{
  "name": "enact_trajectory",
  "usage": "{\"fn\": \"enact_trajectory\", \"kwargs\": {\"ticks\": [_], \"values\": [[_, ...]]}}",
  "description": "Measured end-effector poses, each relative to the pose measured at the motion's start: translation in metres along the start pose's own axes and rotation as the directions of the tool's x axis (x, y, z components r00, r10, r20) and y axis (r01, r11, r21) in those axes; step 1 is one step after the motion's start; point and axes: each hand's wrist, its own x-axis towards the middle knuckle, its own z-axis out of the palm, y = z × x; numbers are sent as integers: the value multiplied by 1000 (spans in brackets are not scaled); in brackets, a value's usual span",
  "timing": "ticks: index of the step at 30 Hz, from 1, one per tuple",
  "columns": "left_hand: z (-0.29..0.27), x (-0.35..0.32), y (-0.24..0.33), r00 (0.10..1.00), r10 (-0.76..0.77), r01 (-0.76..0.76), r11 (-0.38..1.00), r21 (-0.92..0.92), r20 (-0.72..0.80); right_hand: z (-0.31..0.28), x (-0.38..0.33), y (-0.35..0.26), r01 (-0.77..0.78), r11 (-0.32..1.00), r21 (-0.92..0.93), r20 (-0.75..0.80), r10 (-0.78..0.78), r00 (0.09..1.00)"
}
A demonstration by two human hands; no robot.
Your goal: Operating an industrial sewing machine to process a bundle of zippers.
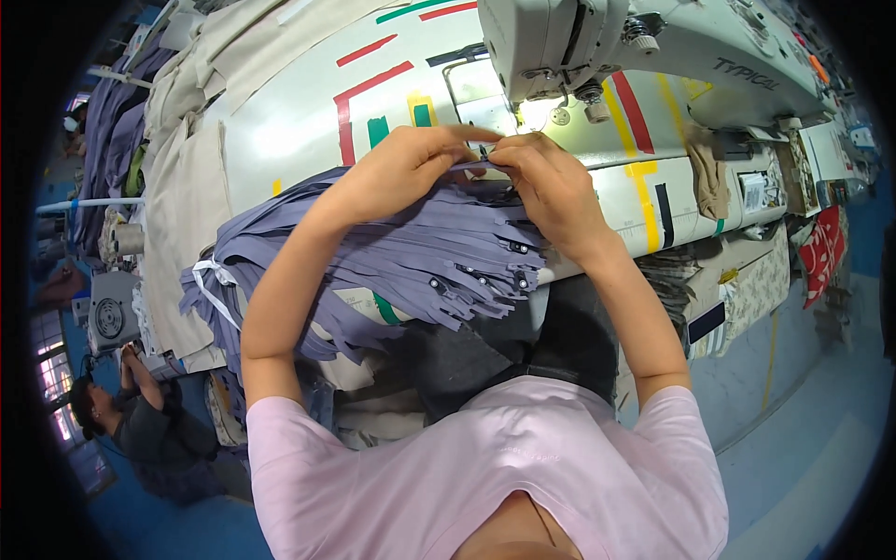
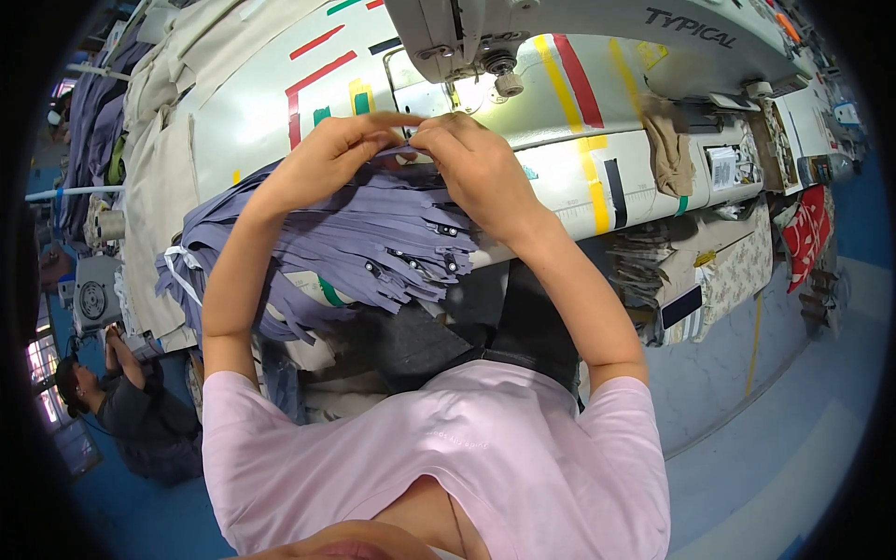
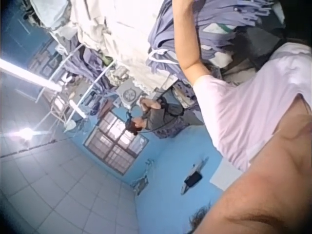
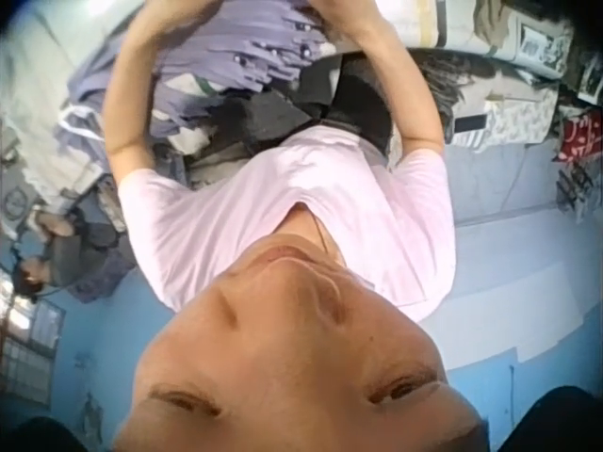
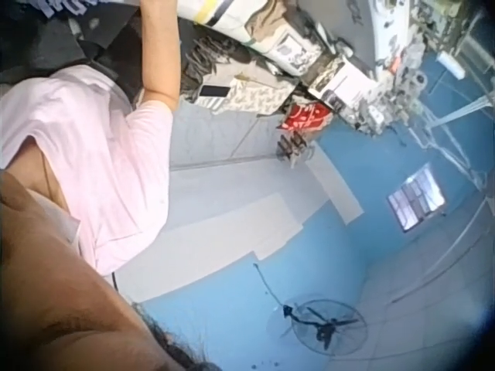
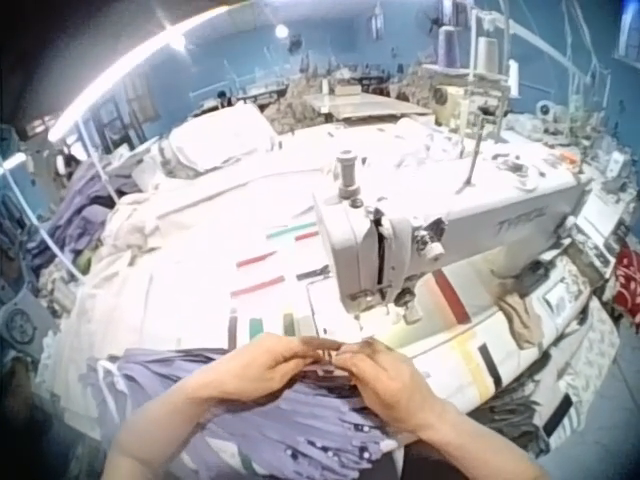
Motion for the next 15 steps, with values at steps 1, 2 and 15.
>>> {"fn": "enact_trajectory", "kwargs": {"ticks": [1, 2, 15], "values": [[-3, 3, 1, 997, -15, 16, 1000, -13, 77, -2, 2, 1, 96, 994, -59, -1, -97, 995], [-5, 5, 3, 988, -28, 32, 999, -24, 154, -2, 2, 3, 95, 994, -58, 3, -95, 995], [-62, -27, -12, 875, 460, -265, 191, 945, 152, -25, -2, 25, 152, 963, -224, 5, -155, 988]]}}
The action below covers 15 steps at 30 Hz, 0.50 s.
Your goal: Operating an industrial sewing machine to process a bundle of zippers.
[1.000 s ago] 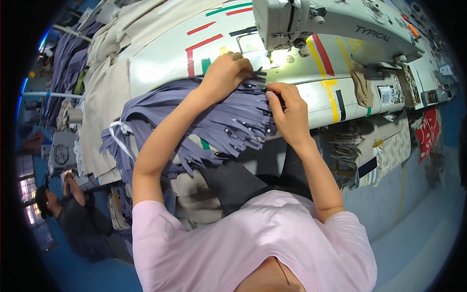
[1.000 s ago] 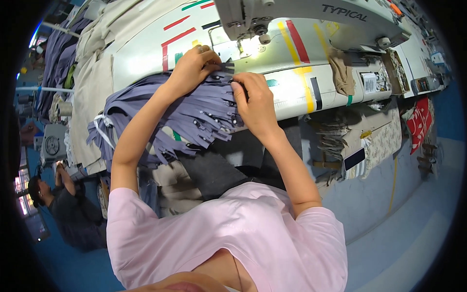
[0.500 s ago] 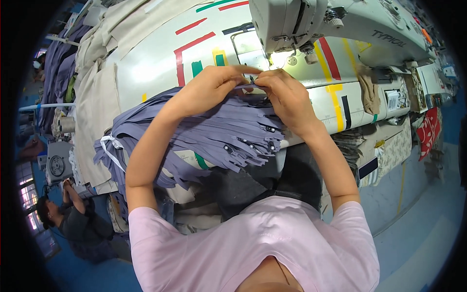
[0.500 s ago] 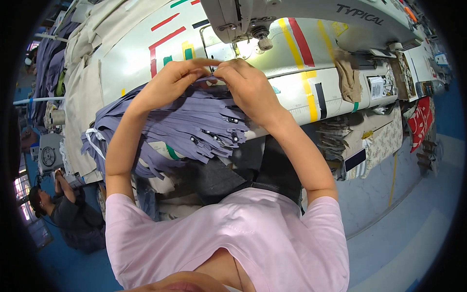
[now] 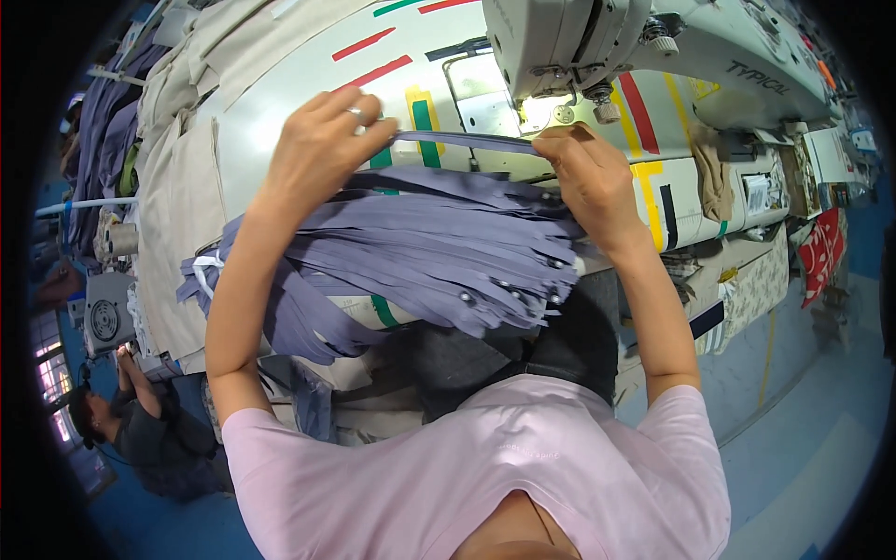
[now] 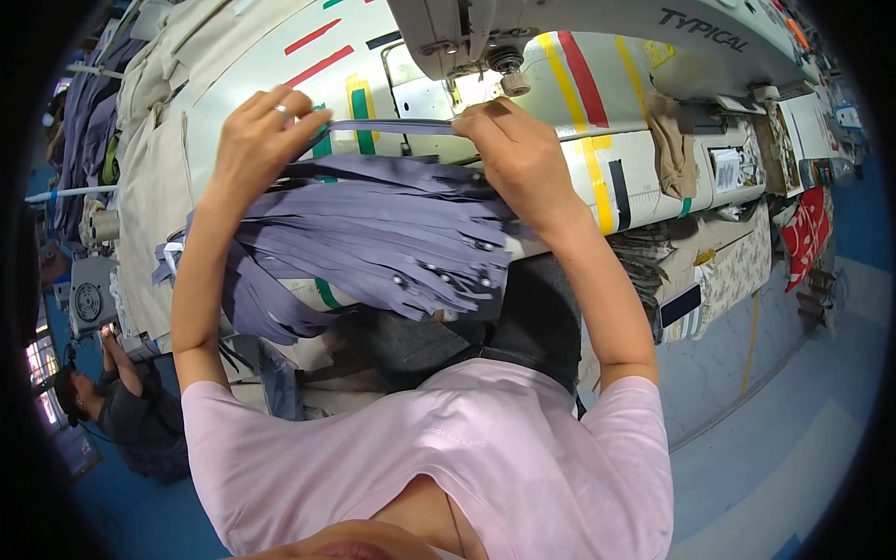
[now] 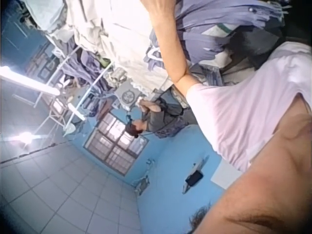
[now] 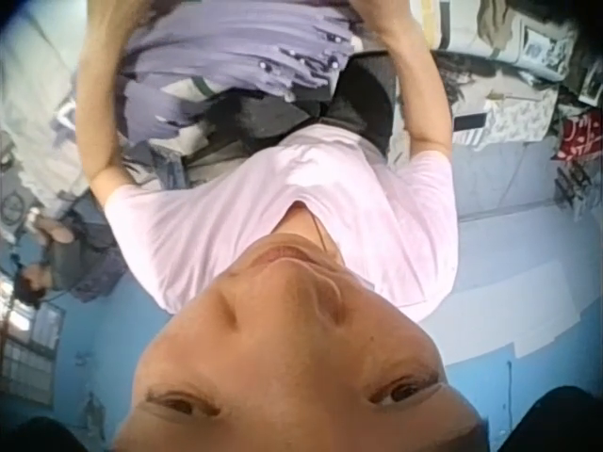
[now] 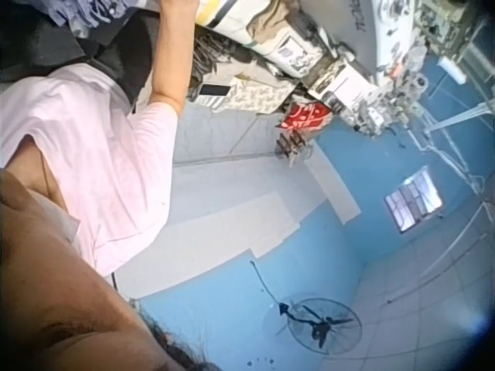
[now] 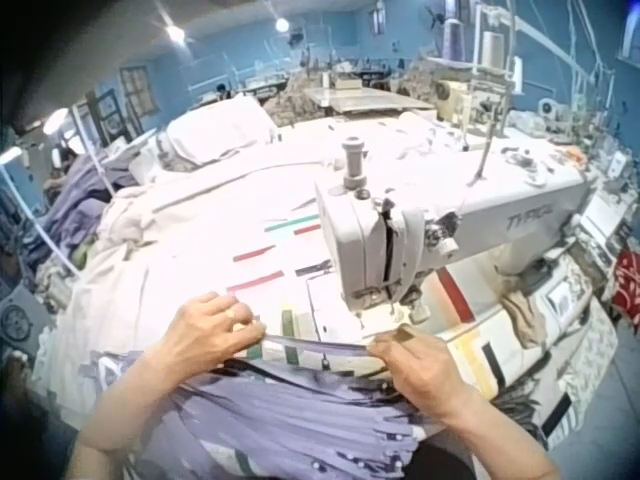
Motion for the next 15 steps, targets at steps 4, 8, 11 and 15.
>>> {"fn": "enact_trajectory", "kwargs": {"ticks": [4, 8, 11, 15], "values": [[-1, 16, 26, 967, -253, 210, 862, -461, -33, -3, 1, 4, 80, 996, -27, 50, -79, 996], [22, 59, 60, 952, -255, 304, 756, -580, 168, -11, 3, 10, 150, 988, -42, 63, -147, 987], [36, 77, 73, 898, -285, 437, 501, -747, 334, -14, 0, 22, 174, 985, -10, 61, -173, 983], [51, 79, 82, 882, -352, 464, 531, -708, 314, -23, 0, 33, 195, 980, -24, 116, -191, 975]]}}
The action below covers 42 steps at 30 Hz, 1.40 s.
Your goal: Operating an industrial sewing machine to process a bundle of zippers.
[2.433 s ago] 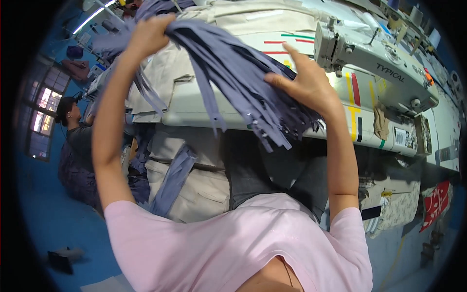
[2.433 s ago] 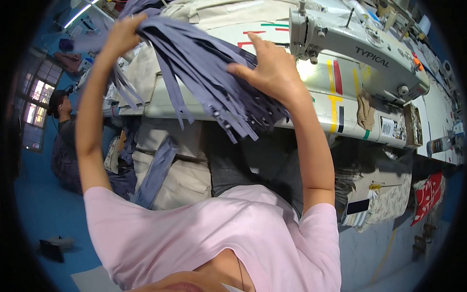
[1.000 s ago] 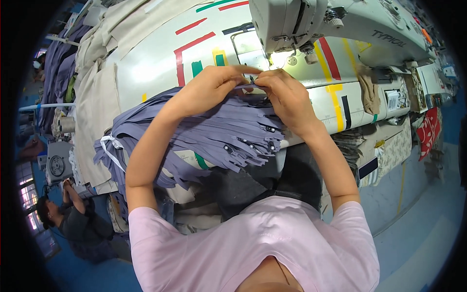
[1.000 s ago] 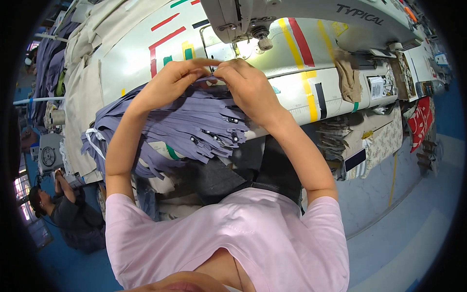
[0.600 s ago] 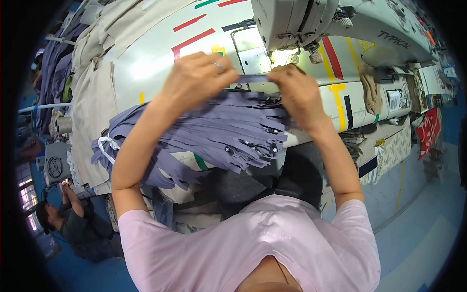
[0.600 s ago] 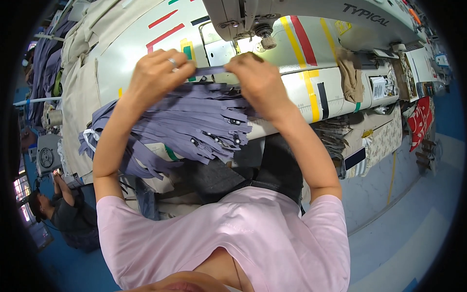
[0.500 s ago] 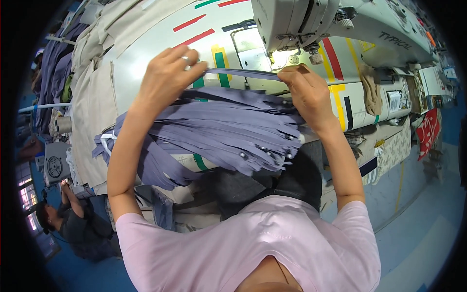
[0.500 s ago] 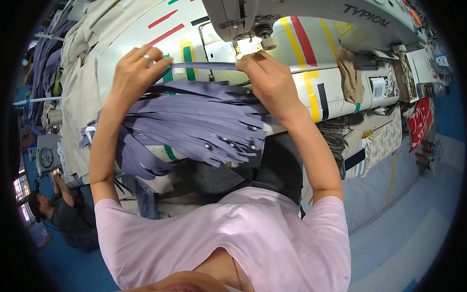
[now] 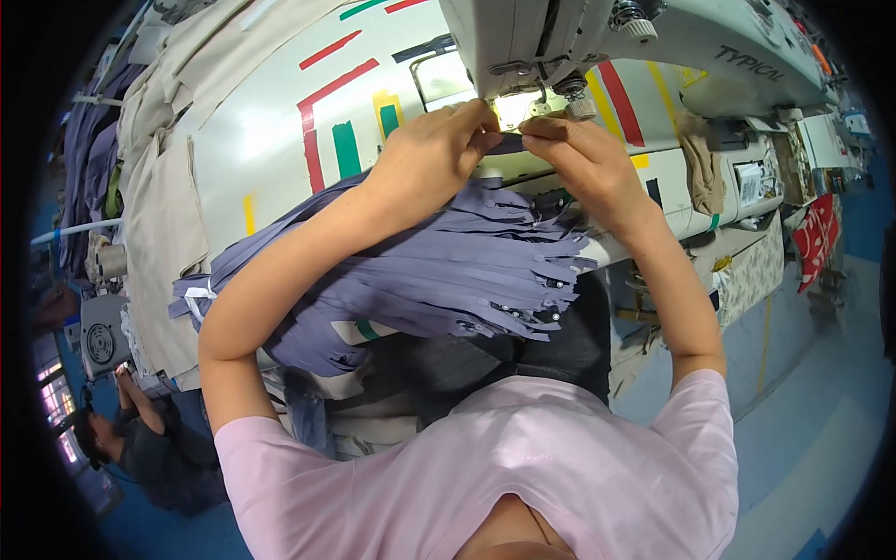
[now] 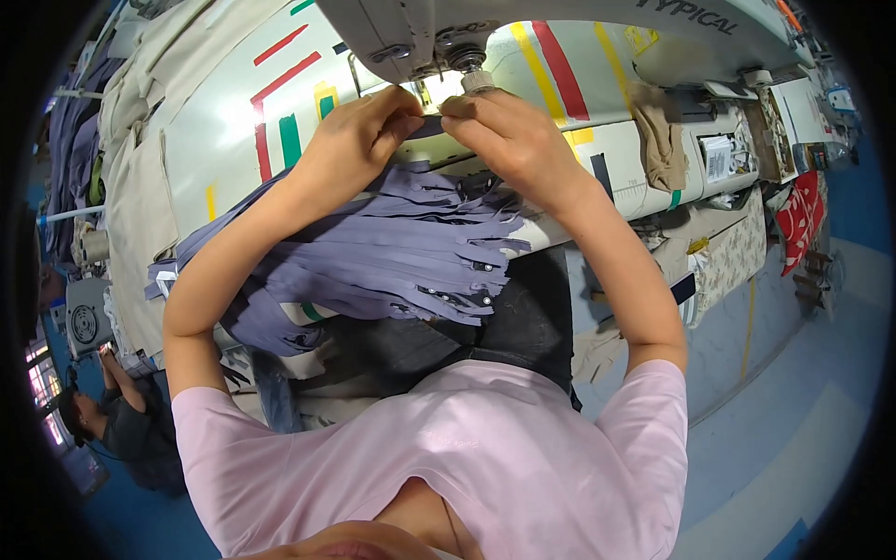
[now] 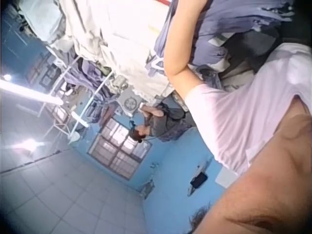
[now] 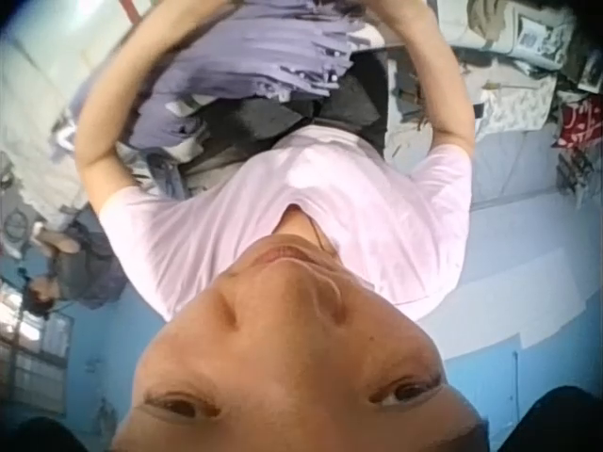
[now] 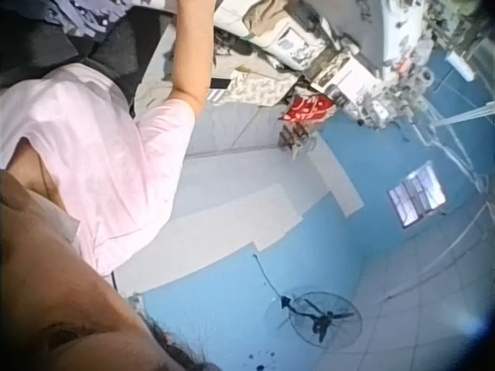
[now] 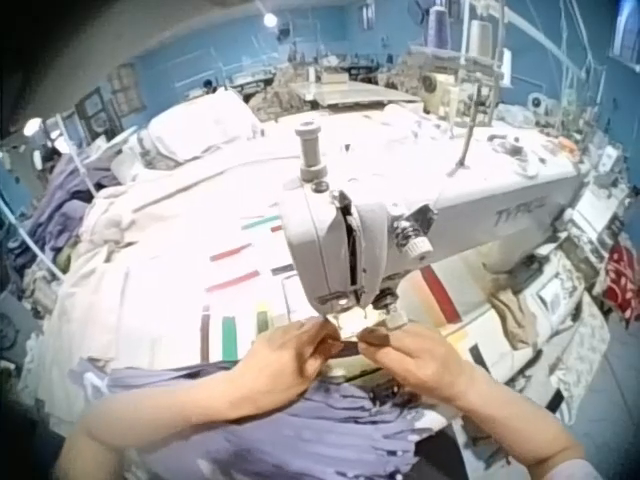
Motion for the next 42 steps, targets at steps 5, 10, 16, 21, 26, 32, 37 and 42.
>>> {"fn": "enact_trajectory", "kwargs": {"ticks": [5, 10, 16, 21, 26, 32, 37, 42], "values": [[9, -8, -7, 931, 253, -178, 944, 279, -262, -2, 0, 11, 64, 998, 4, 115, -65, 991], [10, -15, -6, 916, 280, -210, 945, 252, -287, 3, -8, 25, 118, 992, -49, 152, -110, 982], [16, -21, 4, 946, 141, -81, 975, 209, -291, -6, -13, 22, 142, 986, -90, 264, -114, 958], [14, -15, -5, 910, 319, -196, 893, 406, -263, -9, -16, 22, 100, 989, -111, 281, -65, 958], [14, -16, -4, 851, 502, -254, 655, 712, -157, -2, -15, 21, 27, 994, -102, 282, 3, 959], [14, -14, -5, 892, 434, -232, 677, 699, -125, -5, -16, 22, 7, 997, -76, 252, 12, 968], [14, -15, 0, 894, 448, -339, 717, 610, -30, -1, -14, 23, 1, 1000, -18, 198, 3, 980], [13, -11, -2, 903, 430, -365, 741, 564, 19, 0, -18, 24, -10, 1000, 10, 211, 8, 977]]}}
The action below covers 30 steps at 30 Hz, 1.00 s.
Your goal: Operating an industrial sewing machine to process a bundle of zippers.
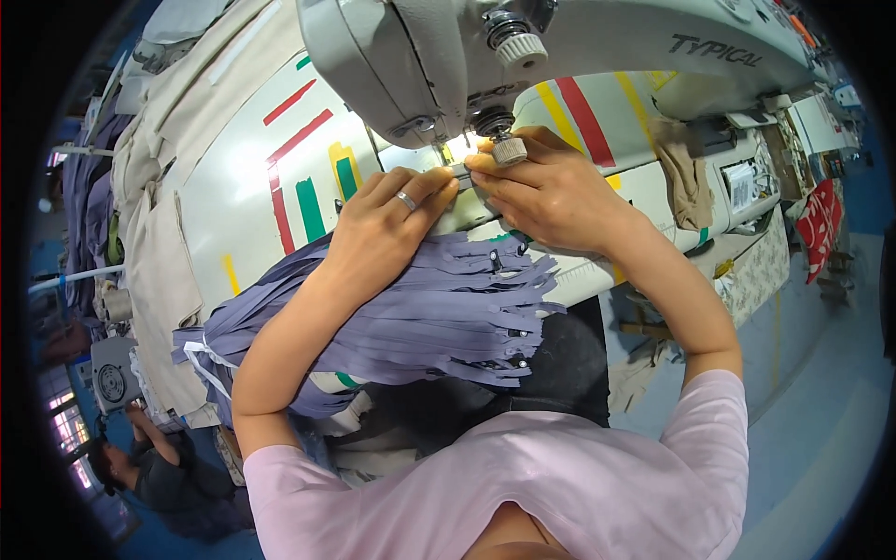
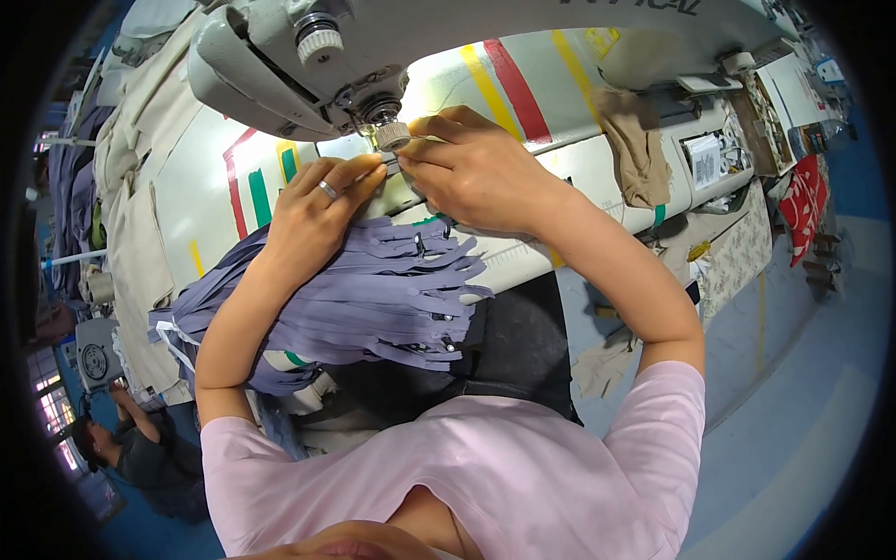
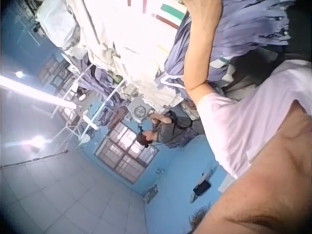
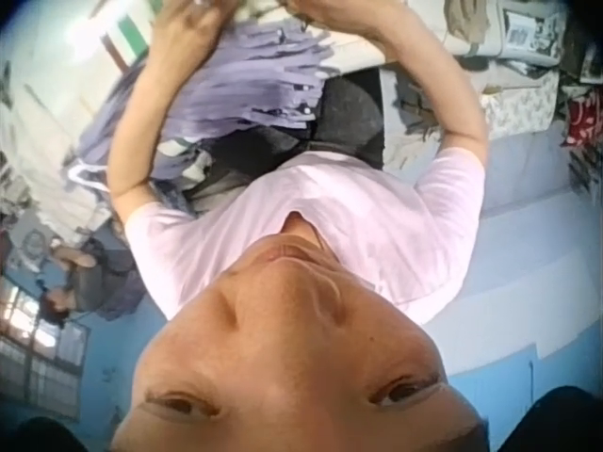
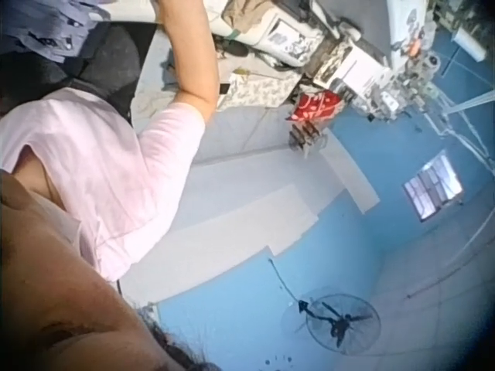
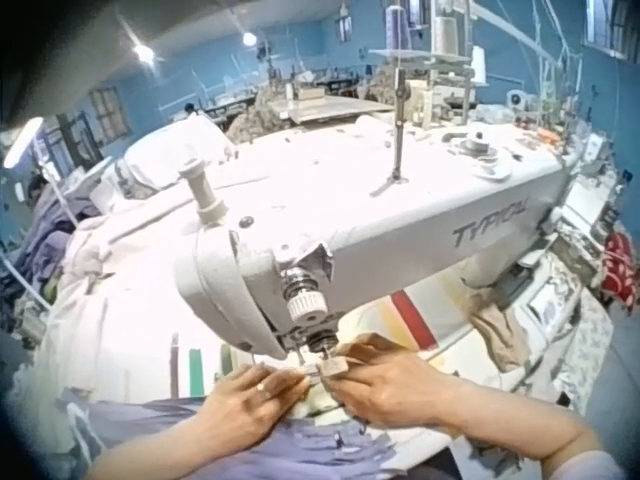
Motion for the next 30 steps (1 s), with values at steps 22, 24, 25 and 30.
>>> {"fn": "enact_trajectory", "kwargs": {"ticks": [22, 24, 25, 30], "values": [[-3, 0, -8, 999, 43, -44, 999, 28, 15, 4, 8, -4, -71, 997, -38, -36, 70, 997], [-3, -1, -9, 998, 47, -49, 998, 50, 39, 4, 9, -2, -60, 996, -60, -35, 58, 998], [-2, -2, -10, 998, 47, -49, 997, 51, 41, 4, 9, -2, -48, 996, -81, -33, 46, 998], [-2, -3, -12, 999, 36, -37, 998, 47, 32, 4, 16, 2, -24, 999, -39, -2, 24, 1000]]}}
